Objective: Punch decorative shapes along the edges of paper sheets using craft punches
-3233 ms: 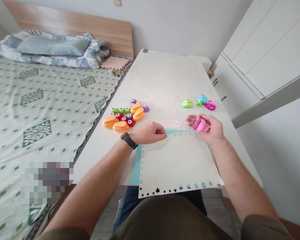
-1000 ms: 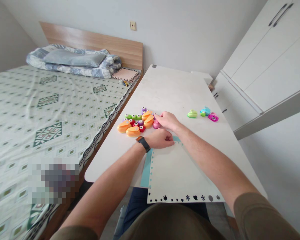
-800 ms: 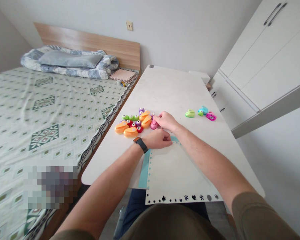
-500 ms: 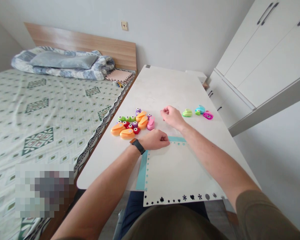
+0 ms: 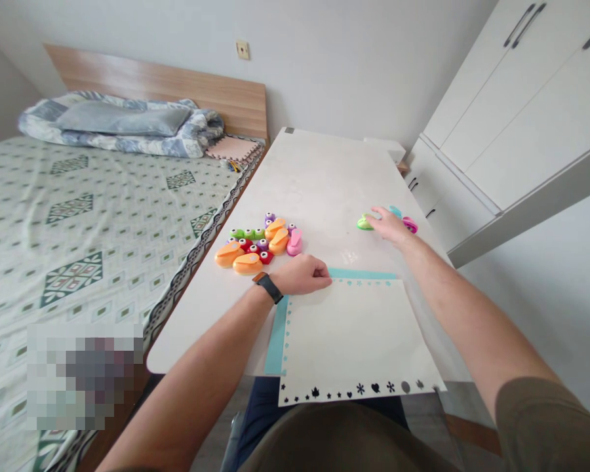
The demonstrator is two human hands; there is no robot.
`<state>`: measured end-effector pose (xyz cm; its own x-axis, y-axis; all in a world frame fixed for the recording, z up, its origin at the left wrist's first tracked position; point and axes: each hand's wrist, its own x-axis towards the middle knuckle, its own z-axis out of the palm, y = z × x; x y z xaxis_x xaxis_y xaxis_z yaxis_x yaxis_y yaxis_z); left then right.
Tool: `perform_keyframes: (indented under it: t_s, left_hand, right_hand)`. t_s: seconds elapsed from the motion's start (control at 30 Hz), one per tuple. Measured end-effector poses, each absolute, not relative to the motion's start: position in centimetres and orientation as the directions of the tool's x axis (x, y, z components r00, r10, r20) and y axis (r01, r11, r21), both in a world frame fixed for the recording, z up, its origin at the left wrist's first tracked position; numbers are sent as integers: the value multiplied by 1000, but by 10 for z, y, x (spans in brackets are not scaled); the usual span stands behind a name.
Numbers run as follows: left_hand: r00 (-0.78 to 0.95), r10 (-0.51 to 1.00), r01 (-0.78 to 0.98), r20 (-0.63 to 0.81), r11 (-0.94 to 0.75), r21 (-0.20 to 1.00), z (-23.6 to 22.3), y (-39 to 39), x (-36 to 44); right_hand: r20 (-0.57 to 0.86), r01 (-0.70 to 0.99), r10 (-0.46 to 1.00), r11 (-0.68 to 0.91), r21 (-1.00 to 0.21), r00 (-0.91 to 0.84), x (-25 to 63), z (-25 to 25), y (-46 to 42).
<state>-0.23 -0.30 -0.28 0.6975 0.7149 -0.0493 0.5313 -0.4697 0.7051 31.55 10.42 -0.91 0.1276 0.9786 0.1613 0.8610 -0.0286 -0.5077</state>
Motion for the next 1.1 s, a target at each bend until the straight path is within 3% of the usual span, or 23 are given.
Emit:
perform_keyframes:
  t_s: [0.27,0.37,0.47,0.63,0.87,1.1]
  left_hand:
    - [690,720,538,-74,-442,717,1,-4,-1]
    - [693,717,533,-76,-438,723,3,-5,-1]
    - [691,719,529,-71,-437,728,4,-5,-1]
    - [688,722,531,-77,-428,731,6,-5,-1]
    - [674,735,545,-77,-424,723,9,-4,-1]
    - [671,737,537,-77,-412,736,7,-2,-3]
  right_hand:
    - [199,899,972,-26,-436,125,313,-15,106]
    - [288,857,945,16,-515,156,313,-12,95]
    - [313,705,929,89,-704,195,313,-10,74]
    - [166,313,965,96,-945,204,319,-9,32]
    - [51,-33,987,57,-998,155,329,-3,-4]
    - [-42,-62,993,-36,-997,109,333,-6,-14]
